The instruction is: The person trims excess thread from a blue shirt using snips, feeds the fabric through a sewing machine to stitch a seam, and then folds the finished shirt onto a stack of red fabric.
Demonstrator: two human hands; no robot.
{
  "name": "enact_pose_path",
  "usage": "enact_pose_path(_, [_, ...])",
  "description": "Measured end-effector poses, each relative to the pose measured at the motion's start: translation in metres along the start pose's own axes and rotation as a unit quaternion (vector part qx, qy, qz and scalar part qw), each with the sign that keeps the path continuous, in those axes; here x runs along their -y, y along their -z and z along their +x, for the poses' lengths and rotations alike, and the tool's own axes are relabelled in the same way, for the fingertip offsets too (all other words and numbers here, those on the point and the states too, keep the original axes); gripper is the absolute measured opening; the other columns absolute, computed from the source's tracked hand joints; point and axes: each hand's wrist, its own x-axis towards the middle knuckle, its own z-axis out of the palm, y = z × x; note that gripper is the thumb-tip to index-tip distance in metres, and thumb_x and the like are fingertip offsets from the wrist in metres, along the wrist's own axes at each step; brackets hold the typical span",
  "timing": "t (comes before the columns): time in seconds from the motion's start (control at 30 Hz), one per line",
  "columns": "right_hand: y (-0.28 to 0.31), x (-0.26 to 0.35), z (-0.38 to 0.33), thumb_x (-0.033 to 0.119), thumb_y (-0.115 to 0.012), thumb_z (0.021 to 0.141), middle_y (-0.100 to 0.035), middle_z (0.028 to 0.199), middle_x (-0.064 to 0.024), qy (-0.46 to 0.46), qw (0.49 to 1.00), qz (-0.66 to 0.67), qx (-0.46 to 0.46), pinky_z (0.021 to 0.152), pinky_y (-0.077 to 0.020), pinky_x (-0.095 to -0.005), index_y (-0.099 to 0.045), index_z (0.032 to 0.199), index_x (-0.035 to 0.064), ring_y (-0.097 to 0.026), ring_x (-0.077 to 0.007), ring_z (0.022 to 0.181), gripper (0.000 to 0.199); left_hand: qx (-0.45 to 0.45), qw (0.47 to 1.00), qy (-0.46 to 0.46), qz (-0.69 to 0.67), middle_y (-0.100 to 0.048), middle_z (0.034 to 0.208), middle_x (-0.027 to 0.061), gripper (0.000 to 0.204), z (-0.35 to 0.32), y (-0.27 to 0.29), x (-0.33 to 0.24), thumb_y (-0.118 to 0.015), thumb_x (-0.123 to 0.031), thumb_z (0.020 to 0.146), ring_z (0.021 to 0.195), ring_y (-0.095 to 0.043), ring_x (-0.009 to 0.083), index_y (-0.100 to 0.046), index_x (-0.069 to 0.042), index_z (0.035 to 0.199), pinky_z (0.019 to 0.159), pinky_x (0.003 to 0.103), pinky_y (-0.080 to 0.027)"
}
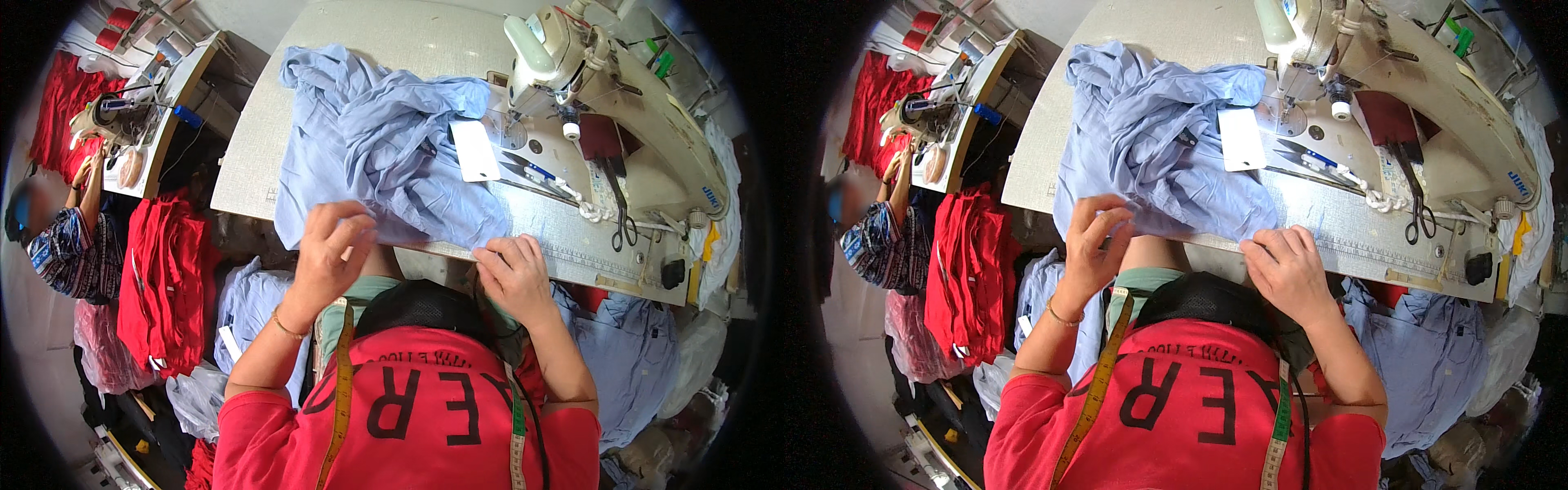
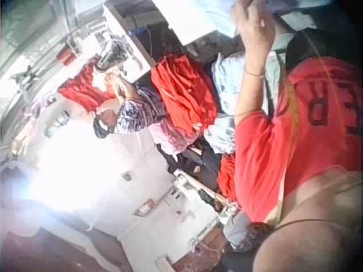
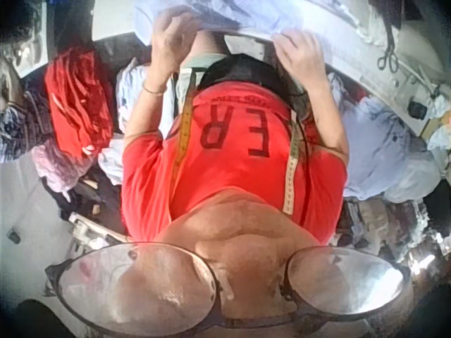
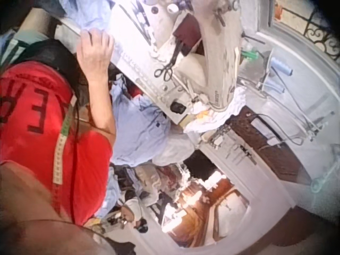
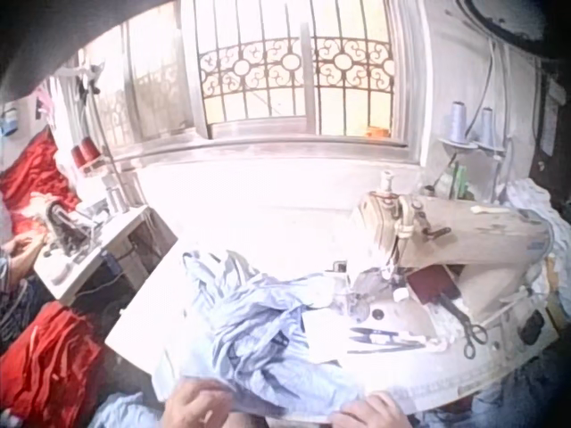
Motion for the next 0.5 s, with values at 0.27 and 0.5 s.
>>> enact_pose_path(0.27, [0.021, -0.04, 0.009, 0.009, -0.065, 0.082, -0.059, 0.112, -0.0105, -0.169, 0.984, -0.006, -0.058, 0.092, -0.0422, -0.0434, -0.064, 0.105, 0.0056, -0.056, -0.0321, 0.103, 0.023, 0.045, 0.994, -0.032, 0.096, -0.056, 0.095, 0.011, 0.03, 0.033, -0.019, -0.039, -0.076, -0.007, 0.071, 0.083, -0.057, 0.0302, -0.062, -0.004, 0.098, 0.071, 0.039, -0.047])
enact_pose_path(0.5, [0.033, -0.083, 0.02, 0.006, -0.06, 0.084, -0.059, 0.113, -0.012, -0.191, 0.976, -0.094, 0.033, 0.096, -0.0417, -0.0439, -0.06, 0.117, 0.0058, -0.055, -0.0318, 0.108, 0.033, 0.045, 0.998, -0.023, 0.037, -0.056, 0.095, 0.0126, 0.015, 0.019, -0.043, -0.014, -0.071, -0.002, 0.076, 0.083, -0.058, 0.0314, -0.062, 0.0, 0.089, 0.073, 0.04, -0.048])
